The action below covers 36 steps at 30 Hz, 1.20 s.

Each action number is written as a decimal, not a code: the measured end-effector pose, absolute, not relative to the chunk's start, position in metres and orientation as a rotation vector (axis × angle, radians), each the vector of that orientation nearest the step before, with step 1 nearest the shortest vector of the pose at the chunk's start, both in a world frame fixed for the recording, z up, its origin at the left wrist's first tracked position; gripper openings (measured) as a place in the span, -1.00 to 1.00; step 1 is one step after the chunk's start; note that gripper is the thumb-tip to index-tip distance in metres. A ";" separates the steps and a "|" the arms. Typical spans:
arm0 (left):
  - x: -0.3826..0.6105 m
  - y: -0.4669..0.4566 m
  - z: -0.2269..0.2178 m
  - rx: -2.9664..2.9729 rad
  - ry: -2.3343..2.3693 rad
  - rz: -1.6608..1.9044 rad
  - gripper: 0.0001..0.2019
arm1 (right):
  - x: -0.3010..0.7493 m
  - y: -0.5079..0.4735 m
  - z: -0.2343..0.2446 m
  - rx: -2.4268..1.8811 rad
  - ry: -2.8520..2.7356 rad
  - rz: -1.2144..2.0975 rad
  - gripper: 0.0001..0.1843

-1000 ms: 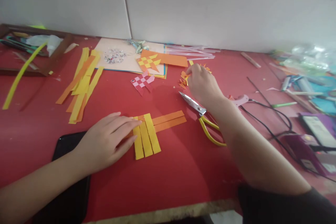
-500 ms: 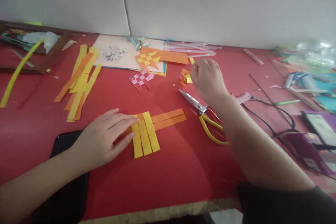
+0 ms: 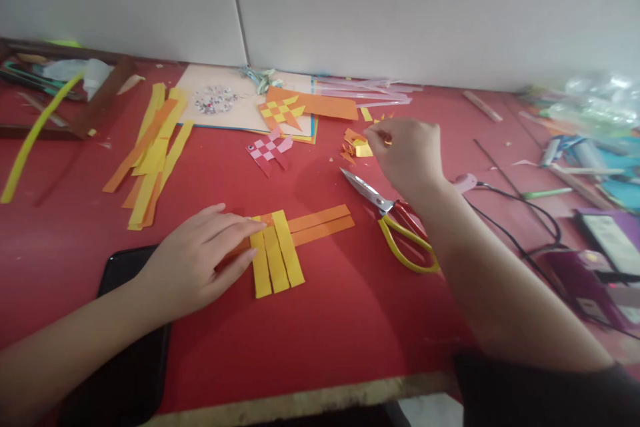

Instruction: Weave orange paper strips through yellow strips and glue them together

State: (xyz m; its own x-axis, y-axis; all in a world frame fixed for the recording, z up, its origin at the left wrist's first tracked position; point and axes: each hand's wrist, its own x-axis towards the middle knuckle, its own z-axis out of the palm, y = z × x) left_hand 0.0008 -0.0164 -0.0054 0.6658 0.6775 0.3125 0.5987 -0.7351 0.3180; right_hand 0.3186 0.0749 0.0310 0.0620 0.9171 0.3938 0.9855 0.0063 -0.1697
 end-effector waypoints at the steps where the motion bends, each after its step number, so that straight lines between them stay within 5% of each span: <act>1: 0.001 -0.016 -0.005 2.689 1.044 0.616 -0.73 | 0.319 0.075 0.031 -1.954 -1.845 -0.228 -0.78; 5: 0.001 -0.017 -0.003 2.680 1.034 0.625 -0.73 | 0.322 0.077 0.031 -1.963 -1.838 -0.288 -0.85; 9: 0.002 -0.016 -0.001 2.661 1.040 0.668 -0.77 | 0.305 0.058 0.040 -1.655 -2.283 -0.155 -0.39; 13: 0.002 -0.015 -0.003 2.685 1.039 0.672 -0.81 | 0.266 0.018 0.048 -1.194 -2.621 0.448 -0.76; 16: 0.002 -0.014 -0.005 2.730 1.010 0.629 -0.84 | 0.243 -0.003 0.044 -1.062 -2.717 0.700 -0.74; 19: 0.001 -0.014 -0.004 2.727 0.990 0.593 -0.86 | 0.231 -0.008 0.033 -1.060 -2.779 0.721 -0.57; 26: 0.002 -0.016 -0.005 2.738 1.036 0.632 -0.86 | 0.227 0.004 0.023 -1.063 -2.741 0.708 -0.90; 36: 0.004 -0.016 -0.004 2.842 0.960 0.646 -0.81 | 0.210 0.023 0.016 -1.386 -2.374 0.727 -0.73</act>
State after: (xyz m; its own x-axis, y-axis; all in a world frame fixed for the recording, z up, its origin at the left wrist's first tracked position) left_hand 0.0044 -0.0157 -0.0042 0.7160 0.5942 0.3666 0.5632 -0.8018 0.1996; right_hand 0.2096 0.0233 0.0163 -0.4912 0.8710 0.0016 0.7209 0.4076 -0.5604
